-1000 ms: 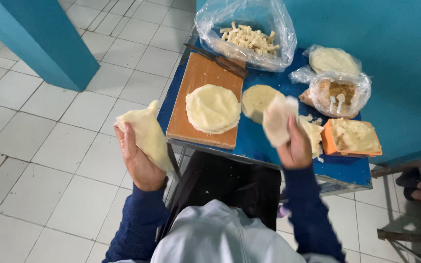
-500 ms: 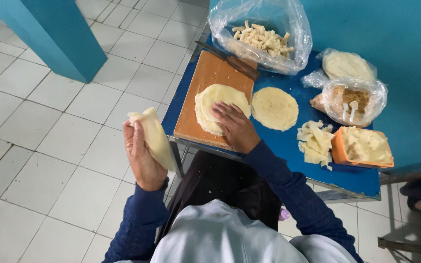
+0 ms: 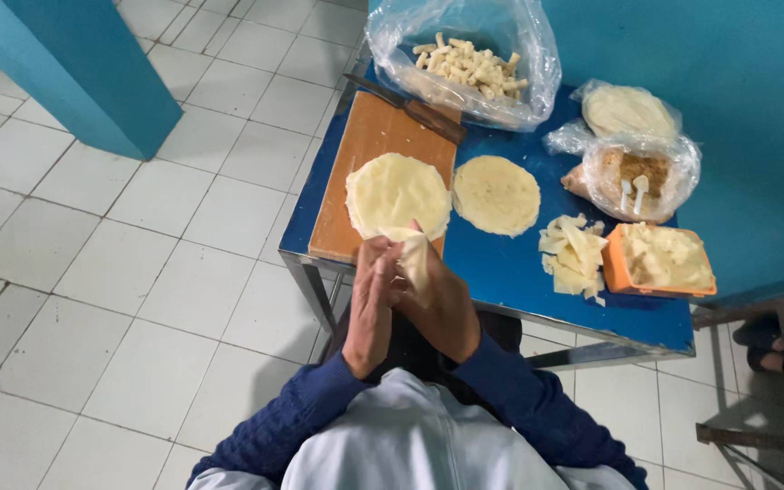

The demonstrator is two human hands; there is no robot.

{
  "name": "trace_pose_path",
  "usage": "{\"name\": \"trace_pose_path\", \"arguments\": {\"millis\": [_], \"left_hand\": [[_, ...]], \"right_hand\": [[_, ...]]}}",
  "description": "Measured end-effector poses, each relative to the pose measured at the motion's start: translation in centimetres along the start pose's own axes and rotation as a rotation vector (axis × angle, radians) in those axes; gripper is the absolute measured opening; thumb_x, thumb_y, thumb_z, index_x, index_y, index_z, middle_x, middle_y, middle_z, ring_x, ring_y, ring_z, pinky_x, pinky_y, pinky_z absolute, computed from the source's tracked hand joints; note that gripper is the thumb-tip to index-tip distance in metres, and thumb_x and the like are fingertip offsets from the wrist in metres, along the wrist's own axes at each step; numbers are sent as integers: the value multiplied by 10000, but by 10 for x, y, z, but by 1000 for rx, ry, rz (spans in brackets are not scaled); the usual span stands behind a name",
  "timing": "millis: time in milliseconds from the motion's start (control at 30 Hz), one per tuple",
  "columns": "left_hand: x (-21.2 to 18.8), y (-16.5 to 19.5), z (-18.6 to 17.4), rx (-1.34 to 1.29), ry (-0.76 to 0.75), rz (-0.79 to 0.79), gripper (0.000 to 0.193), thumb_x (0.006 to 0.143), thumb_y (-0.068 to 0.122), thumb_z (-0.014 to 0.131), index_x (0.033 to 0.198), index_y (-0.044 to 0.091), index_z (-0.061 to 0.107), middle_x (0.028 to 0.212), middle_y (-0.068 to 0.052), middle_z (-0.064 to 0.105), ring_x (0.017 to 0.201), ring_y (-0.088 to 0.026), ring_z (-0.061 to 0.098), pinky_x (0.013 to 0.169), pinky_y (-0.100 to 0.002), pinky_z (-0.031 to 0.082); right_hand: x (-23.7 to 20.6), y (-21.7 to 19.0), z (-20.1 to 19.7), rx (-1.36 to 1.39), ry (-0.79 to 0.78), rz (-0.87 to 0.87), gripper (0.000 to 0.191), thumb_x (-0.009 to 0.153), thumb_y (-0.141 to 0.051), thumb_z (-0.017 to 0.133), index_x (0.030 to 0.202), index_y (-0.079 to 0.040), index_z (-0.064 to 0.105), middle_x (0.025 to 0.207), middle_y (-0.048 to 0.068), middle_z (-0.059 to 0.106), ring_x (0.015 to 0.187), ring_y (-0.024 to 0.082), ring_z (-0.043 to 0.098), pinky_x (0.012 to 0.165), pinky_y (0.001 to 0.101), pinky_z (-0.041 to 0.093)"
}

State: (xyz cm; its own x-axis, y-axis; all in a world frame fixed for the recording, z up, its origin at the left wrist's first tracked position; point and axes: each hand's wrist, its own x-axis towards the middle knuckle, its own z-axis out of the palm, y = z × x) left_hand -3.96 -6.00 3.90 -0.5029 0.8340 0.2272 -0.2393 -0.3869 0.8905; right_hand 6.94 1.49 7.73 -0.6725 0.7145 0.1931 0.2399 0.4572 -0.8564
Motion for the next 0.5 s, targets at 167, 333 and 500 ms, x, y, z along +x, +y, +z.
{"name": "trace_pose_path", "arguments": {"millis": [167, 333, 500], "left_hand": [[6, -12, 24, -88, -125, -85, 256, 1088, 225, 570, 1271, 47, 560, 1130, -61, 545, 895, -111, 590, 813, -255, 507], [17, -23, 52, 408, -47, 301, 141, 947, 60, 706, 944, 10, 574, 1129, -75, 567, 889, -173, 601, 698, -281, 502], [38, -25, 80, 541, -27, 412, 230, 870, -31, 712, 1070, 19, 608, 1083, -102, 625, 774, -222, 622, 683, -312, 512]], "right_hand": [[-26, 61, -18, 345, 139, 111, 461, 1076, -256, 536, 1441, 20, 594, 1161, 111, 742, 976, 183, 688, 841, 313, 552], [-36, 104, -26, 1280, 203, 290, 346, 1098, -213, 531, 1332, 38, 577, 1230, 121, 685, 1100, 207, 668, 946, 333, 519], [-33, 92, -36, 1495, 311, 249, 473, 968, -338, 466, 1281, 1, 574, 1206, 106, 697, 1093, 200, 688, 961, 350, 539]]}}
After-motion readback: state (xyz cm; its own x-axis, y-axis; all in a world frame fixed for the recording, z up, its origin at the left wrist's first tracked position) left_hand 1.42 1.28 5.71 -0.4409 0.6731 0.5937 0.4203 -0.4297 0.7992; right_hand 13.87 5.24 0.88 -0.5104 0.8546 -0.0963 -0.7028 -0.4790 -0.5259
